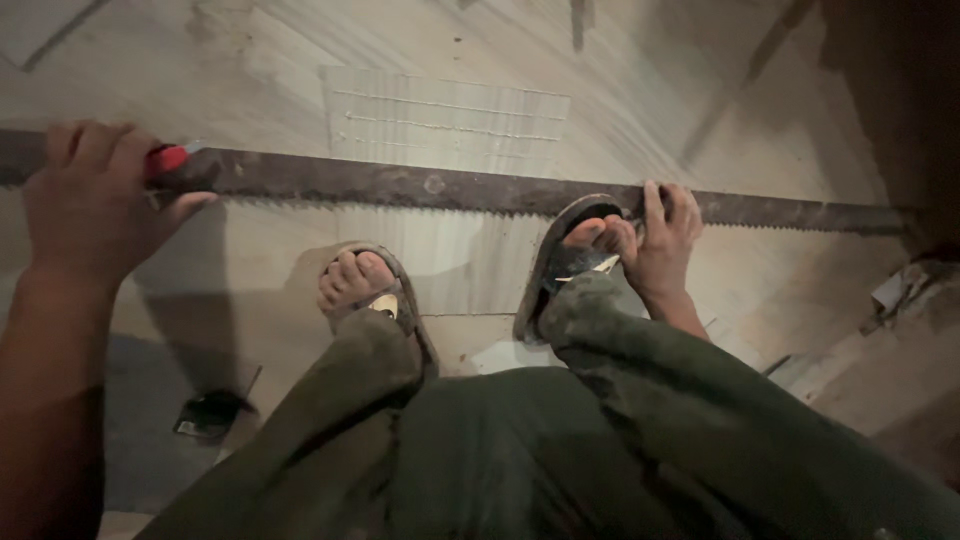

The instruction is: The person measures a piece of flooring with a tape measure, marks a line with a pencil using a large saw blade as a straightedge, and then scores the surface multiple times with a utility knife.

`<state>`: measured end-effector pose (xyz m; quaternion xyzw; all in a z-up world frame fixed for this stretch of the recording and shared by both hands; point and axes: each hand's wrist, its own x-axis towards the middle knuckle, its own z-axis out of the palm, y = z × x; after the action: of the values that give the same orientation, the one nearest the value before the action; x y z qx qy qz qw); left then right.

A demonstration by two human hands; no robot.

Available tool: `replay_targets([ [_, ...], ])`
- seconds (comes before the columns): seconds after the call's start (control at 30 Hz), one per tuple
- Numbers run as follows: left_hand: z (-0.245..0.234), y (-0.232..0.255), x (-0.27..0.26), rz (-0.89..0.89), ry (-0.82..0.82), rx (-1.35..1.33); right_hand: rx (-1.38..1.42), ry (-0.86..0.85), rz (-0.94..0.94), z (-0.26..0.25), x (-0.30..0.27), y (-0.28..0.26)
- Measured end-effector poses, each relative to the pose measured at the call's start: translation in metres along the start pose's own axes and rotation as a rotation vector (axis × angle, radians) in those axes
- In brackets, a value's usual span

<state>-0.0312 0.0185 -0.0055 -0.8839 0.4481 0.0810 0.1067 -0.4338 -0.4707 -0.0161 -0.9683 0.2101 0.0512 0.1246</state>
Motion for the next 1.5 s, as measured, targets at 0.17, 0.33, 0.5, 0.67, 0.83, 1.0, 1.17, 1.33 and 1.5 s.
replay_targets([
  [0.17,0.004,-0.003,-0.004,0.013,-0.010,-0.014,0.041,0.002,0.029,0.000,0.003,-0.003],
  [0.33,0.014,-0.009,-0.007,0.099,0.064,-0.026,0.038,-0.023,0.037,-0.003,0.003,-0.001],
  [0.5,0.015,-0.009,-0.003,0.089,0.050,-0.006,0.065,-0.025,0.029,0.001,0.002,-0.003],
  [0.67,0.007,-0.007,0.002,0.097,0.061,-0.037,0.110,-0.007,0.038,-0.001,0.005,-0.002],
  [0.83,0.009,-0.009,-0.003,0.012,0.036,-0.149,0.038,-0.015,0.003,-0.002,0.007,-0.007],
  [1.0,0.011,-0.008,-0.008,-0.012,0.117,-0.295,0.126,-0.048,0.017,-0.006,0.005,-0.005],
  [1.17,0.017,-0.005,-0.010,-0.009,0.185,-0.306,0.125,-0.049,0.012,-0.004,0.007,-0.001],
  [1.33,0.017,-0.003,-0.013,-0.034,0.118,-0.255,0.108,-0.105,0.008,-0.014,0.013,-0.006],
  [1.5,0.001,0.018,-0.006,-0.185,0.091,-0.331,0.154,-0.145,0.042,-0.048,0.051,-0.030],
])
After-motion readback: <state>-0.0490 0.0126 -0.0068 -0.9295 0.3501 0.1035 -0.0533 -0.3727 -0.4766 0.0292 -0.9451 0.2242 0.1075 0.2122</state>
